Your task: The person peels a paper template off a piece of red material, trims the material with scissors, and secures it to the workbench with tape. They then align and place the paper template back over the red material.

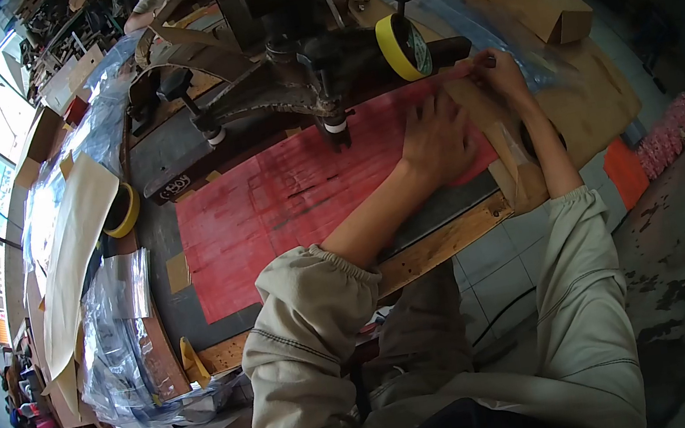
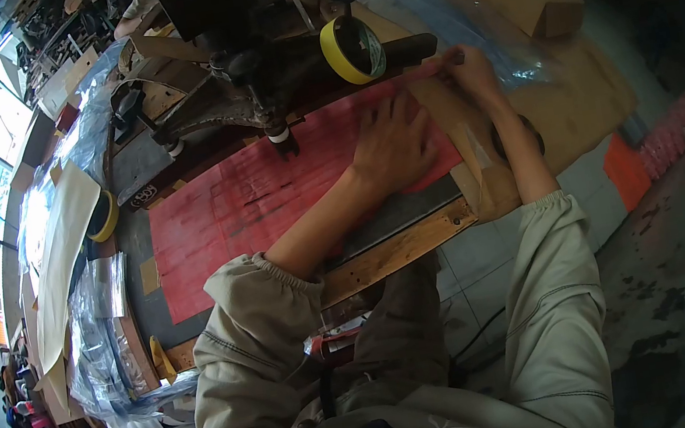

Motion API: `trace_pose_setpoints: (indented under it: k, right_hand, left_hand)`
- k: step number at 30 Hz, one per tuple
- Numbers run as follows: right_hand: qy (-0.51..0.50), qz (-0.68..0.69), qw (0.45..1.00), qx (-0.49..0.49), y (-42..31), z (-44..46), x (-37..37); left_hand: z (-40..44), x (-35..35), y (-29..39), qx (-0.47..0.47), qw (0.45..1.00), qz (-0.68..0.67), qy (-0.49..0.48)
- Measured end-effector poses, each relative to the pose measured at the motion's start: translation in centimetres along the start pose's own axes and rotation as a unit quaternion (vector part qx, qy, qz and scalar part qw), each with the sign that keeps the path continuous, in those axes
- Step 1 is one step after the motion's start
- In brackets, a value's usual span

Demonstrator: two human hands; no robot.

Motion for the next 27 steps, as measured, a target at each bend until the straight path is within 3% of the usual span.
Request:
trace_pose_setpoints:
  k: [8, 14, 17, 23, 27]
  right_hand:
    - [-0.006, -0.03, 0.999, 0.023, 0.3, 0.6, -0.2]
    - [0.035, -0.128, 0.989, 0.068, -0.5, 0.3, -0.1]
    - [0.085, -0.193, 0.964, 0.164, -1.1, -0.2, -0.2]
    - [0.11, -0.24, 0.948, 0.18, -1.8, -0.6, -0.5]
    - [0.102, -0.202, 0.959, 0.17, -1.9, -0.7, -0.4]
  left_hand:
    - [0.5, -0.7, -1.0, -0.009, 1.0, -0.001, 0.007]
    - [0.7, -0.7, -0.8, 0.004, 1.0, -0.007, -0.016]
    - [0.5, -1.0, -0.8, 0.005, 1.0, 0.001, -0.002]
    - [0.4, -1.2, -0.7, 0.015, 1.0, -0.006, 0.0]
    - [0.4, -1.1, -0.6, 0.004, 1.0, 0.008, 0.017]
Point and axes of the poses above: each hand's wrist, its own z-axis towards the middle knuckle, its own x-axis out of the back of the hand, y = z × x, the point moved 5 cm from there along z, towards the middle knuckle, and after that the axes turned 7 degrees about -x, right-handed, at the moved point
